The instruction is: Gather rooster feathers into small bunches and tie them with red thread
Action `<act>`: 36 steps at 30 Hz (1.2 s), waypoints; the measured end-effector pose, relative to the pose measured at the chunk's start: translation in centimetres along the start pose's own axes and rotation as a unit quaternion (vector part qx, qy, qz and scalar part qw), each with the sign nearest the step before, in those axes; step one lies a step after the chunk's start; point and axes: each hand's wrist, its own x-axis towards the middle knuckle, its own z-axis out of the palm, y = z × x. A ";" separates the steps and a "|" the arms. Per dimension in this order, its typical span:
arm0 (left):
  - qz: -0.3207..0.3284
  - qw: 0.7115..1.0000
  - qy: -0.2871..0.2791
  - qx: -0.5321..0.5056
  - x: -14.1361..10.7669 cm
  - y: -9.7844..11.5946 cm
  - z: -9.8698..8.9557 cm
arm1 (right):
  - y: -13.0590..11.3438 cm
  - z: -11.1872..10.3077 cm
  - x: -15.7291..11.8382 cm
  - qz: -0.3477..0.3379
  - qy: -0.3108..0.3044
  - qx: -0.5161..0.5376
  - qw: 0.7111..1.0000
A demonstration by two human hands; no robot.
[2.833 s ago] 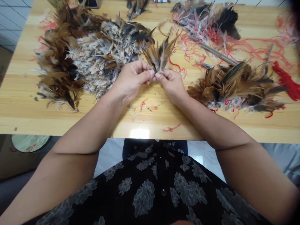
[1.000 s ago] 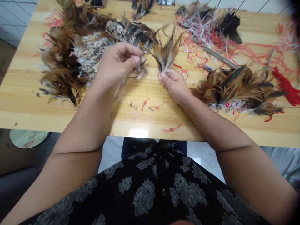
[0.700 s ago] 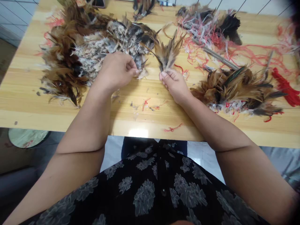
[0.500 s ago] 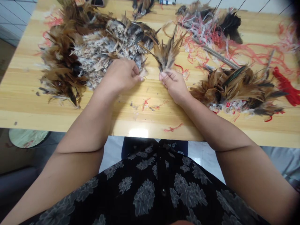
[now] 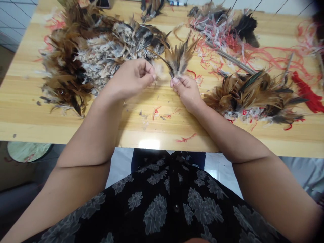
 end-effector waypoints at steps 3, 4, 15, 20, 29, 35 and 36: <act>0.026 0.991 -0.006 -0.134 0.4 -0.8 1.1 | 0.0 0.0 0.1 0.004 -0.001 0.013 1.000; 0.031 0.986 -0.009 -0.166 0.5 -1.0 1.5 | 0.0 0.1 0.2 0.010 -0.001 0.018 1.000; 0.104 0.938 0.003 -0.331 1.4 -1.6 4.9 | -1.3 0.2 0.2 0.045 -0.004 0.066 0.997; 0.097 0.940 -0.024 -0.327 1.1 -1.7 4.6 | -2.4 0.1 0.0 0.067 -0.009 0.084 0.994; 0.070 0.968 0.014 -0.240 0.7 -0.8 4.7 | -3.0 -0.2 0.0 0.078 -0.017 0.089 0.993; 0.071 0.974 0.044 -0.210 0.7 -0.6 5.1 | -2.6 0.0 0.2 0.065 -0.031 0.067 0.995; 0.065 0.976 0.039 -0.202 0.8 -0.9 5.0 | -2.5 0.0 0.2 0.063 -0.029 0.064 0.996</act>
